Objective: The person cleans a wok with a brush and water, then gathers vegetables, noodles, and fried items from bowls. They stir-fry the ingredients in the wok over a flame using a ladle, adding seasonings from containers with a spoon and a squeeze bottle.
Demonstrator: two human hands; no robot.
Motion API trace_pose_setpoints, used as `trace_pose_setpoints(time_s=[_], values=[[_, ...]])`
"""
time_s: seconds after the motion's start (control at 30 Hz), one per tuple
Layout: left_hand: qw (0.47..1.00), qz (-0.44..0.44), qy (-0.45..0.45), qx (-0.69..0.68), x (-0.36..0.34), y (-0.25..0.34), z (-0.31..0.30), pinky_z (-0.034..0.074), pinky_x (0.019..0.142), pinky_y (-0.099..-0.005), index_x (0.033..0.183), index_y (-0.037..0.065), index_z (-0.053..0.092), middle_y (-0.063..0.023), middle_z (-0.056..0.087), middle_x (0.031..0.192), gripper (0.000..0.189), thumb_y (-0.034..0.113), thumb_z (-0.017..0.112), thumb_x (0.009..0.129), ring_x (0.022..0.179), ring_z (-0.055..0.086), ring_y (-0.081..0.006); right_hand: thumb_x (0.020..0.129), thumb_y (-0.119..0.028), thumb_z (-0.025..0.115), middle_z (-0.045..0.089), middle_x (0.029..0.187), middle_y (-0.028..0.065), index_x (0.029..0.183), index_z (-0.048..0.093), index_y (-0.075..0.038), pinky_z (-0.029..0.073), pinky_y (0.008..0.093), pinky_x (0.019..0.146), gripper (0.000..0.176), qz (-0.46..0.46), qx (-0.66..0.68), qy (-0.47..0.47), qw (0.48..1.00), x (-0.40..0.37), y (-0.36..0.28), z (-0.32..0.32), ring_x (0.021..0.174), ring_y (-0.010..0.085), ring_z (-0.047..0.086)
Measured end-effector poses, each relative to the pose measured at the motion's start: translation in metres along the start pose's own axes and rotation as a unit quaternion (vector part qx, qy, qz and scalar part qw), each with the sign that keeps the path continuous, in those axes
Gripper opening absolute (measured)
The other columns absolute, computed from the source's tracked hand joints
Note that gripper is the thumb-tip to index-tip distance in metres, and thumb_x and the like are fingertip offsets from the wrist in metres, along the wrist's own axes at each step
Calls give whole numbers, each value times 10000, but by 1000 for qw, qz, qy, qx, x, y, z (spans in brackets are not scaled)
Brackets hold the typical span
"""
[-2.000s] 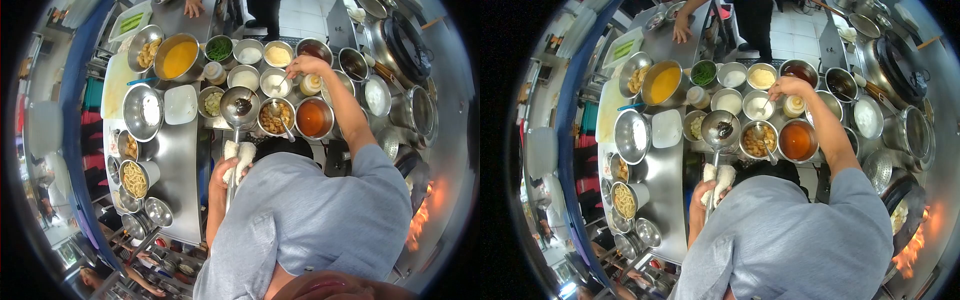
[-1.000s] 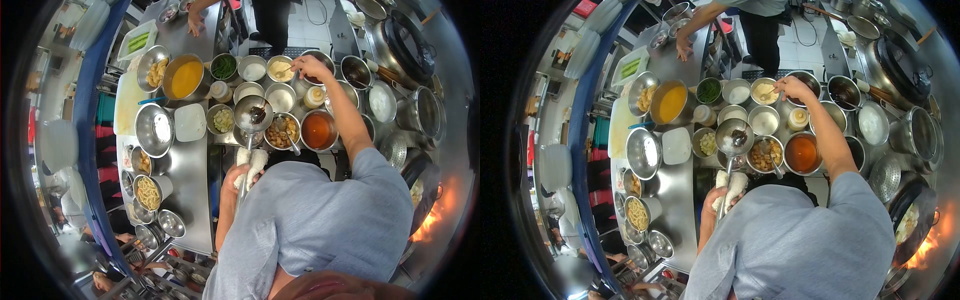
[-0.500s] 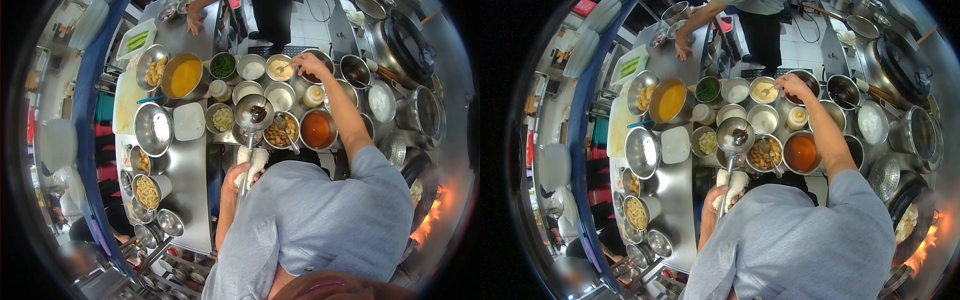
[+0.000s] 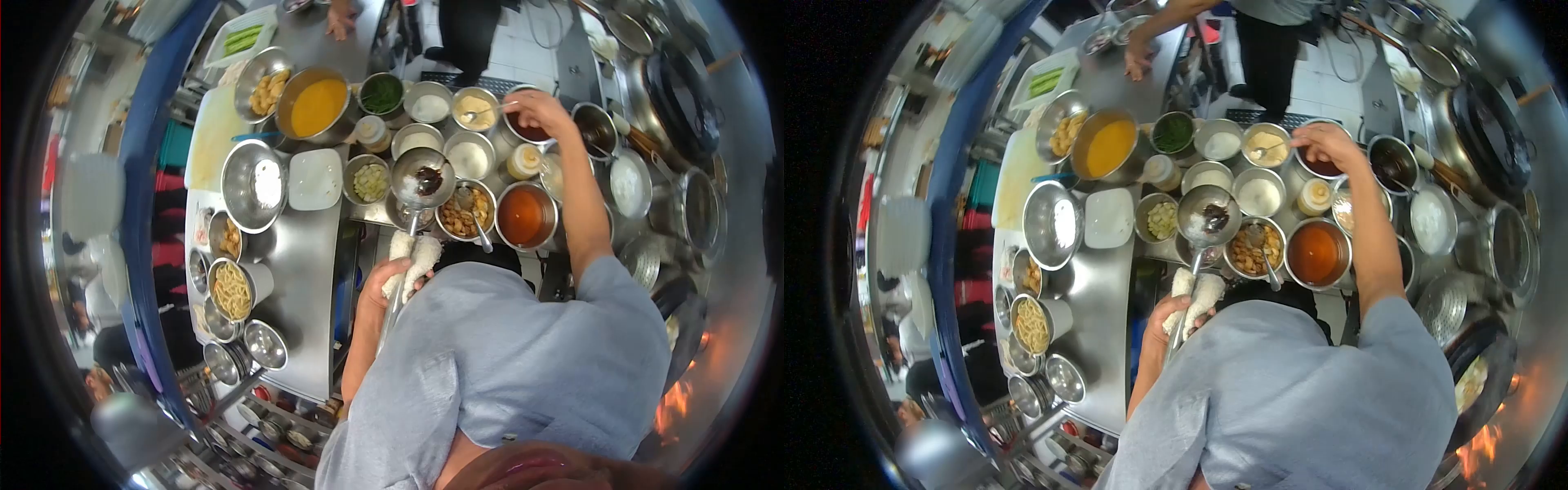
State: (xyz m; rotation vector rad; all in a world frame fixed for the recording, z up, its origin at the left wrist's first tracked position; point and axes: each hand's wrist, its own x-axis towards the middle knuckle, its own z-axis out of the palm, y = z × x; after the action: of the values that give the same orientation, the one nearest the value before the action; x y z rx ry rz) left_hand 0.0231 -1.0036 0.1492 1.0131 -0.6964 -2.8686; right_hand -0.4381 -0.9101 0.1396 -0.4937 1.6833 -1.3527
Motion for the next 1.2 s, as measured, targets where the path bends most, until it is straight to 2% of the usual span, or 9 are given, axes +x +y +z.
trace_pose_setpoints(time_s=[0.2, 0.3, 0.37, 0.47, 0.57, 0.63, 0.9, 1.1, 1.2], values=[[994, -26, -84, 59, 46, 16, 9, 511, 434, -234, 1231, -84, 444, -223, 640, 892, 543, 223, 627, 822, 607, 618, -183, 902, -212, 542, 697, 914, 136, 1100, 598, 23, 340, 194, 392, 313, -22, -18, -9, 1000, 1, -12, 4, 492, 77, 507], [992, -47, -118, 4, 57, 17, 7, 515, 444, -228, 1267, -74, 410, -231, 634, 907, 574, 228, 624, 828, 616, 617, -183, 885, -275, 573, 695, 923, 174, 1151, 590, 7, 472, 284, 493, 388, 72, -338, 5, 938, 14, -17, 15, 571, 180, 609], [990, -23, -135, -27, 40, 14, 7, 511, 441, -231, 1250, -90, 421, -239, 626, 926, 571, 233, 624, 825, 626, 616, -183, 855, -341, 614, 681, 922, 218, 1200, 578, -12, 522, 395, 702, 478, -129, -524, 219, 813, 11, -17, 34, 761, 321, 664], [995, 25, -86, -32, -8, 5, 2, 509, 441, -233, 1241, -105, 425, -243, 620, 938, 585, 241, 630, 816, 634, 615, -185, 785, -358, 679, 672, 869, 199, 1263, 525, -12, 498, 424, 772, 609, -157, -437, 79, 882, -12, -50, 107, 852, 358, 646], [996, 69, -45, -38, -49, -9, -12, 507, 441, -236, 1222, -111, 436, -240, 621, 931, 583, 248, 634, 807, 639, 615, -183, 724, -370, 741, 629, 1101, 191, 1317, 470, -31, 427, 480, 937, 735, -278, -488, -4, 827, 23, -1, 181, 1076, 375, 566], [995, 92, -10, -38, -71, -19, -22, 510, 444, -236, 1220, -107, 436, -240, 621, 928, 580, 243, 636, 804, 640, 617, -180, 698, -372, 762, 571, 1228, 172, 1353, 418, -54, 253, 597, 1050, 805, -336, -567, 125, 741, 36, 25, 235, 1196, 407, 471], [970, 172, 71, -159, -116, -57, -40, 525, 460, -219, 1200, -112, 440, -241, 623, 917, 540, 206, 630, 807, 641, 625, -174, 668, -260, 758, 455, 1344, 133, 1328, 435, -140, 153, 631, 1072, 744, -368, -374, -21, 851, 73, 47, 311, 1288, 367, 359], [963, 188, 66, -180, -103, -52, -49, 537, 444, -229, 1104, -156, 481, -240, 639, 886, 434, 167, 600, 840, 635, 644, -191, 713, -112, 632, 524, 1177, 49, 1163, 534, -198, 244, 573, 1057, 468, -652, -570, -137, 481, 19, -36, 314, 1158, 277, 453], [971, 173, 48, -158, -91, -39, -54, 535, 437, -233, 1121, -139, 477, -238, 637, 876, 435, 170, 602, 842, 629, 641, -191, 776, -111, 564, 533, 1117, 21, 1079, 553, -213, 259, 550, 1055, 320, -679, -588, -134, 419, 16, -52, 320, 1145, 234, 463]])
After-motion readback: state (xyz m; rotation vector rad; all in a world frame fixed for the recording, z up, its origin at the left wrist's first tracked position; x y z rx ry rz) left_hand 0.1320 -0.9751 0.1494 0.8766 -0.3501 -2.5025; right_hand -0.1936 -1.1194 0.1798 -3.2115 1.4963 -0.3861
